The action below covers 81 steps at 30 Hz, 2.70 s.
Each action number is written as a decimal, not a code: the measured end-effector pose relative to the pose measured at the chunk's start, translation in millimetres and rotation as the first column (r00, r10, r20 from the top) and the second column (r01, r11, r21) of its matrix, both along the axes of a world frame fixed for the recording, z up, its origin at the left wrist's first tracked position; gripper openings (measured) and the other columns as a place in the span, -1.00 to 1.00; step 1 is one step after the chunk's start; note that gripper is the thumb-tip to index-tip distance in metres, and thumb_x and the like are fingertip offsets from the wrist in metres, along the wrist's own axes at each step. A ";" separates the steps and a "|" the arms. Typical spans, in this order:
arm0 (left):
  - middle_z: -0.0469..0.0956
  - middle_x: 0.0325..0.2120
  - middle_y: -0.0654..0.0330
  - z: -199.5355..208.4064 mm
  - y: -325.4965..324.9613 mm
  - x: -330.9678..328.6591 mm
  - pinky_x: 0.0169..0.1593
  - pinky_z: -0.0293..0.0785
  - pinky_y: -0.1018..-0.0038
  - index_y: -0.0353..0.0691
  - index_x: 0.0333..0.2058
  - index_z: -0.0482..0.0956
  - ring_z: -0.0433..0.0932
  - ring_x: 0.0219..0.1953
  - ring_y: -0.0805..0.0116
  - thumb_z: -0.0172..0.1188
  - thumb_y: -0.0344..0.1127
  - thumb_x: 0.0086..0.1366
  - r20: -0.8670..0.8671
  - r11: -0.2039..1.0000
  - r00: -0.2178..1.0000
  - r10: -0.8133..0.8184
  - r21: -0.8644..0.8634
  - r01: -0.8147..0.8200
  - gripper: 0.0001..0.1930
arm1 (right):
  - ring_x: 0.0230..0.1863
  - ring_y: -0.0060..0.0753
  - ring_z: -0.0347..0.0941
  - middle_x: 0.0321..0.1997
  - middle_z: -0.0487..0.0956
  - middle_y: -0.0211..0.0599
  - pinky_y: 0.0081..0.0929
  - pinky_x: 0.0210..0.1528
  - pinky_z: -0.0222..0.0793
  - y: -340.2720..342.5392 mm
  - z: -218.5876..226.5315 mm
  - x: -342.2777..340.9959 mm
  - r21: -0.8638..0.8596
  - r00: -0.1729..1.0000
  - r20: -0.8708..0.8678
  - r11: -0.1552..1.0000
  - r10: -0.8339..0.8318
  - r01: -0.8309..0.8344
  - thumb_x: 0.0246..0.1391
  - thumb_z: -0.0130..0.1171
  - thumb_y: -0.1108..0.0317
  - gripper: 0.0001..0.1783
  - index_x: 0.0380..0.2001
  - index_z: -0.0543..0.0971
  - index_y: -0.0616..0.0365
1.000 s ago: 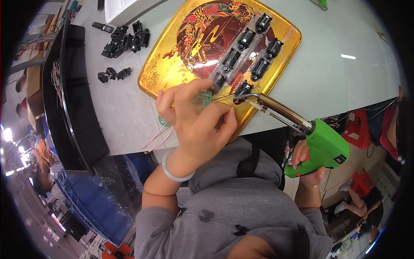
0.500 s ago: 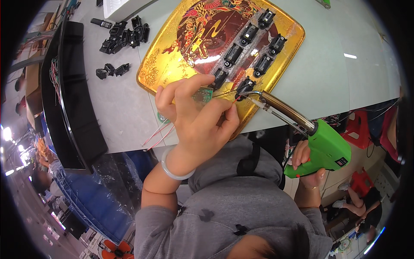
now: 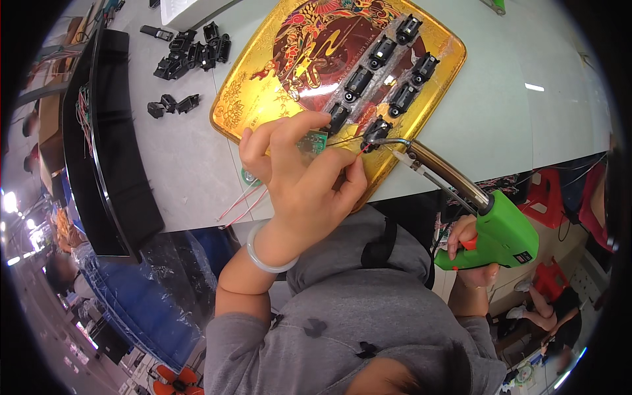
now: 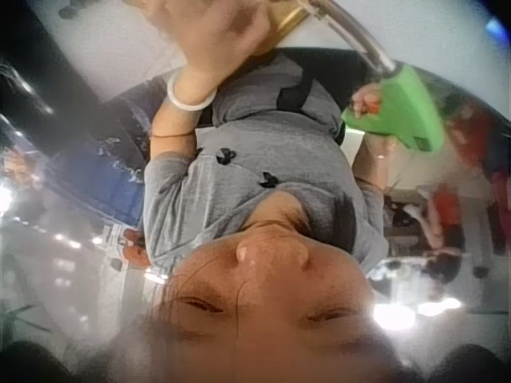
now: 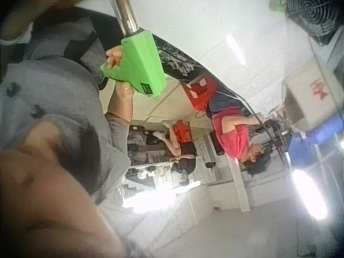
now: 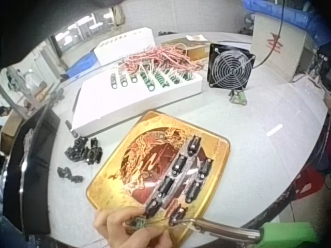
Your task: Soldering wire connections onto small electronic circuit board components at a factory assembly station.
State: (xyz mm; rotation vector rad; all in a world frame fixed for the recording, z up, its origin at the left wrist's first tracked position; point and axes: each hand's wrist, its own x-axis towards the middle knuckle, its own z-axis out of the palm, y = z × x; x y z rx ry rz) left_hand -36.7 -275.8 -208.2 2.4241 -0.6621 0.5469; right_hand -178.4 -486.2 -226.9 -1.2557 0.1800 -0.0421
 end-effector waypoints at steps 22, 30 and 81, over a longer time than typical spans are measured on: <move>0.31 -0.20 0.14 4.8 2.1 -3.6 -0.05 -0.02 0.26 -0.14 -0.45 0.46 0.13 -0.13 0.13 0.25 -0.24 -0.25 -0.027 0.997 0.999 0.016 -0.078 -0.018 -0.70 | -0.62 -0.56 0.20 -0.45 0.29 -0.15 -0.75 -0.71 0.16 -8.9 -2.0 8.4 0.213 0.991 0.113 0.976 -0.074 0.048 -0.14 -0.01 -0.24 -0.30 -0.35 0.30 0.30; 0.24 -0.13 0.00 24.7 27.3 3.8 0.09 -0.22 0.05 -0.22 -0.47 0.41 0.05 0.05 -0.04 0.23 -0.15 -0.09 -0.129 0.964 0.963 0.238 0.155 -0.217 -0.70 | 0.13 0.02 0.09 0.11 0.14 0.16 -0.29 0.05 0.17 -3.6 -8.5 86.2 0.528 0.917 0.390 0.836 -0.082 -0.150 -0.06 -0.07 -0.14 -0.25 -0.02 0.25 0.35; 0.46 -0.56 0.17 27.9 524.3 177.5 -0.48 0.36 0.43 -0.13 -0.34 0.41 0.44 -0.52 0.38 -0.11 -0.25 0.19 -0.543 0.542 0.393 0.743 0.143 -0.828 -0.84 | 0.21 -0.15 0.00 0.26 -0.08 -0.04 -0.34 0.20 -0.05 3.2 2.7 106.5 0.675 0.950 0.313 0.699 0.018 -0.236 0.06 -0.14 0.16 -0.39 0.11 0.09 0.31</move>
